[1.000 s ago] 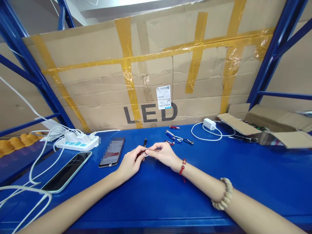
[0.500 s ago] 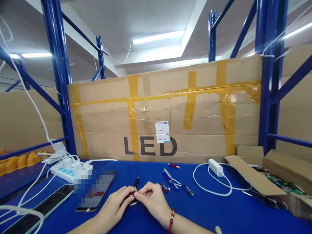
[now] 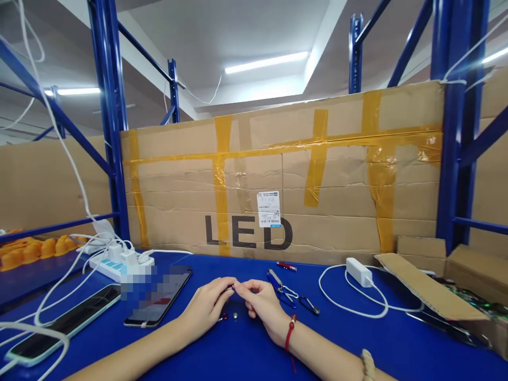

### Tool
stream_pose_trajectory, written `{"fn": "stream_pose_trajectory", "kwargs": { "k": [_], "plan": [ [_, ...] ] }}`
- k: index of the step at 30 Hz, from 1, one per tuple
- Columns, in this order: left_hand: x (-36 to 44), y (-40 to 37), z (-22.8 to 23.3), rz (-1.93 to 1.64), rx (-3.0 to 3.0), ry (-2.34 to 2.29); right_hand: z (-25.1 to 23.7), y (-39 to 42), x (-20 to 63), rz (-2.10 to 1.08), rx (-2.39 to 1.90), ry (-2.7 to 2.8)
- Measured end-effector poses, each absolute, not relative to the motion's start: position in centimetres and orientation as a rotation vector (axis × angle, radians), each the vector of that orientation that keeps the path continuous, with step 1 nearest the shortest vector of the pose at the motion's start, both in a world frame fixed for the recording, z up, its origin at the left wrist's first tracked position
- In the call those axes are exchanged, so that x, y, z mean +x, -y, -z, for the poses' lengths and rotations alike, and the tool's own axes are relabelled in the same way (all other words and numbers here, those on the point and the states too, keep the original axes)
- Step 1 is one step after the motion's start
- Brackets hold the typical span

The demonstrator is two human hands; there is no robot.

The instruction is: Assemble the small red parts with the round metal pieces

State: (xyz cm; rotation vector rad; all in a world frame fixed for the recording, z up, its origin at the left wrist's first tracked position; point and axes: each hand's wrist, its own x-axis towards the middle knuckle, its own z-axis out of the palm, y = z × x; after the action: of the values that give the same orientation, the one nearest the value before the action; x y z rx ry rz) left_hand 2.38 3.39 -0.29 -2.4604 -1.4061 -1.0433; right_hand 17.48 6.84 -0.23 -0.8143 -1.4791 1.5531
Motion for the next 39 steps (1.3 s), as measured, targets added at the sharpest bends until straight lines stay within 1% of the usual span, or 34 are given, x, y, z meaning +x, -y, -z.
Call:
{"fn": "stream_pose_trajectory", "kwargs": {
  "k": [9,16,21,27,31,36,39],
  "plan": [
    [2.1,-2.7,0.3,1.063,-2.495,1.508,0.1,-6.6,17.7,-1.659,-0.773,1.508],
    [2.2,-2.6,0.5,0.890,-2.487,1.381,0.6,-7.8,18.6,-1.779,-0.699,1.566],
    [2.4,-2.3,0.3,0.872,-2.498,1.305,0.6,-8.3,19.2,-1.901,-0.634,1.583],
    [2.2,-2.5,0.2,0.876,-2.512,1.343,0.3,-8.3,19.2,-1.891,-0.620,1.579],
    [2.3,-2.6,0.1,0.840,-2.501,1.528,0.5,-8.0,18.9,-1.731,-0.673,1.678],
    [2.5,-2.5,-0.4,0.870,-2.488,1.735,0.9,-6.9,18.4,-1.087,-0.742,1.825],
    [2.6,-2.4,-0.6,0.899,-2.485,1.785,0.7,-6.5,18.4,-0.906,-0.717,1.861]
  ]
}}
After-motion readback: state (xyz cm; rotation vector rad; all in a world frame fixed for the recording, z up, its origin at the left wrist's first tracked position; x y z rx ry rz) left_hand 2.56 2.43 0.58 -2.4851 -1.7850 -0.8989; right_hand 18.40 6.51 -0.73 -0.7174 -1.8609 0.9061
